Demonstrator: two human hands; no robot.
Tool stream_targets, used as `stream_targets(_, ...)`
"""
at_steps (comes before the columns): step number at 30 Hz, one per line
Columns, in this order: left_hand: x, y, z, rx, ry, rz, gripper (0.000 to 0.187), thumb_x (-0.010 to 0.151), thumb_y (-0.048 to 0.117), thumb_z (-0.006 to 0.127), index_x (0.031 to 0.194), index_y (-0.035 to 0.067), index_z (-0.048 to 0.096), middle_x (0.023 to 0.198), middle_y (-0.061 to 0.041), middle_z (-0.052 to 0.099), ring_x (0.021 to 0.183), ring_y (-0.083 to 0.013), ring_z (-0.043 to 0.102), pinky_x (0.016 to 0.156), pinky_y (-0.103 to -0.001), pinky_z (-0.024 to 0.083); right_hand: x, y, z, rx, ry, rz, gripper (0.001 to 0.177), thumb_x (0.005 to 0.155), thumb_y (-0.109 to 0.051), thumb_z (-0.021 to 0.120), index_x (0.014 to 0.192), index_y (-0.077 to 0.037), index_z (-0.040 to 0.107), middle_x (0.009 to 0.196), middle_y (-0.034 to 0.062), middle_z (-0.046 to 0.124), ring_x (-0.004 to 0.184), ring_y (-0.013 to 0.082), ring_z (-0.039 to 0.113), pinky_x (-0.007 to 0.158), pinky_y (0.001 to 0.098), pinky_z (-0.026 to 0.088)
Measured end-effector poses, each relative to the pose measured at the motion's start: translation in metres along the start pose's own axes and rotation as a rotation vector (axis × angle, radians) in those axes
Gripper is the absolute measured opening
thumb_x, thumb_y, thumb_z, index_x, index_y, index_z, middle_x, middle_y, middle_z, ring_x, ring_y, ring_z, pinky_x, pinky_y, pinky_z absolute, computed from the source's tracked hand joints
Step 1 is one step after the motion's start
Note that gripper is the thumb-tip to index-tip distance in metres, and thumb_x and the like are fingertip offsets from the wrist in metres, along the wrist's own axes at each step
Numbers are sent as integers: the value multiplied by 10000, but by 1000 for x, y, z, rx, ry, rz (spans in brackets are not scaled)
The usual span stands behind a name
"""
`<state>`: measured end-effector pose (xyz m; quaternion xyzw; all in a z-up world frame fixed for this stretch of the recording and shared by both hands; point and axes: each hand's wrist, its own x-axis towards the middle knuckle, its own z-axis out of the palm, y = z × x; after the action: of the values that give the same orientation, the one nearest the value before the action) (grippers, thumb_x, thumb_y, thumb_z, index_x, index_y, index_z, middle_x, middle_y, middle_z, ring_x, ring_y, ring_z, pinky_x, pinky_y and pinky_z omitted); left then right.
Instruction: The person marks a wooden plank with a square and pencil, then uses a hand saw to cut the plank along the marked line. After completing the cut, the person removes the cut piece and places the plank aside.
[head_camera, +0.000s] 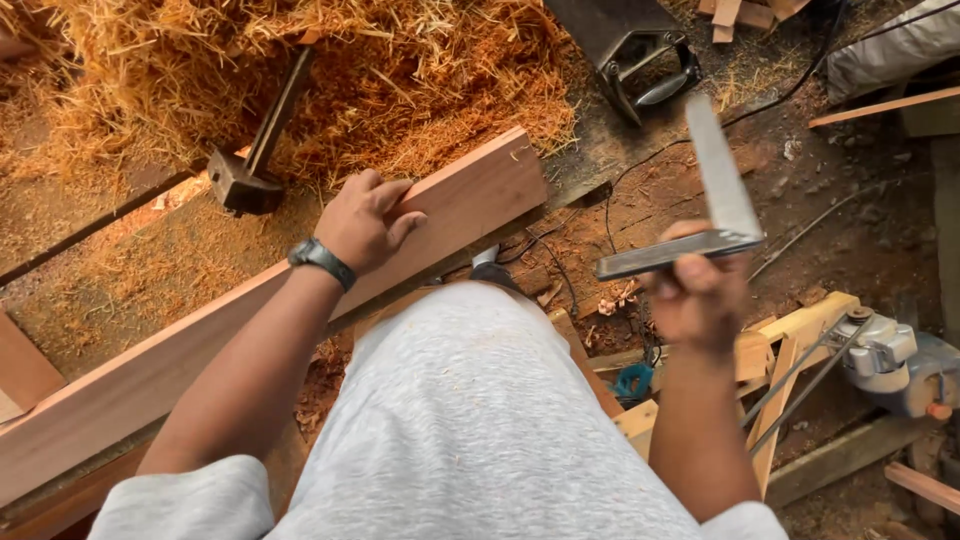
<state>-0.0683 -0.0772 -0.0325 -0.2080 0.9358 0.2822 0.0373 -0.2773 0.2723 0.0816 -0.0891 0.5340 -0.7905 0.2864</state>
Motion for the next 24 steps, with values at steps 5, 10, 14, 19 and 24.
stream_targets(5, -7, 18, 7, 33, 217, 80, 577, 862, 541, 806, 1330, 223, 692, 1217, -57, 553, 1183, -330, 554, 930, -455, 489, -17, 75, 18, -102, 265, 91, 94, 941, -102, 755, 979, -87, 670, 712, 15, 635, 443, 48, 526, 398, 156, 487)
stream_targets(10, 1, 113, 26, -305, 128, 278, 696, 848, 612, 788, 1414, 247, 613, 1243, -75, 621, 1194, -339, 625, 1010, -446, 500, -3, 121, 64, -257, 350, 157, 177, 941, -160, 817, 908, -68, 670, 684, 51, 655, 389, 68, 524, 359, 187, 477)
stream_targets(14, 10, 107, 49, -528, 59, 105, 222, 1049, 448, 564, 1100, 244, 638, 905, -51, 676, 956, -319, 709, 835, -411, 562, 26, 104, 91, -406, 262, 180, 329, 936, -197, 830, 703, -46, 651, 510, 75, 595, 342, 76, 513, 329, 195, 403)
stream_targets(19, 5, 42, 23, -408, 7, -250, 295, 1076, 483, 522, 925, 293, 691, 777, -48, 705, 830, -311, 732, 739, -394, 569, 78, 104, 47, -925, 52, 0, 284, 1058, -78, 679, 781, -17, 674, 549, 76, 553, 373, 123, 470, 356, 203, 365)
stream_targets(24, 23, 0, 27, -65, 303, -152, 267, 1073, 430, 591, 1163, 217, 723, 897, -42, 726, 865, -282, 730, 733, -400, 598, 139, 165, 35, -1285, -353, -362, 180, 945, -223, 807, 1058, -89, 764, 931, 102, 669, 813, 357, 726, 690, 471, 605)
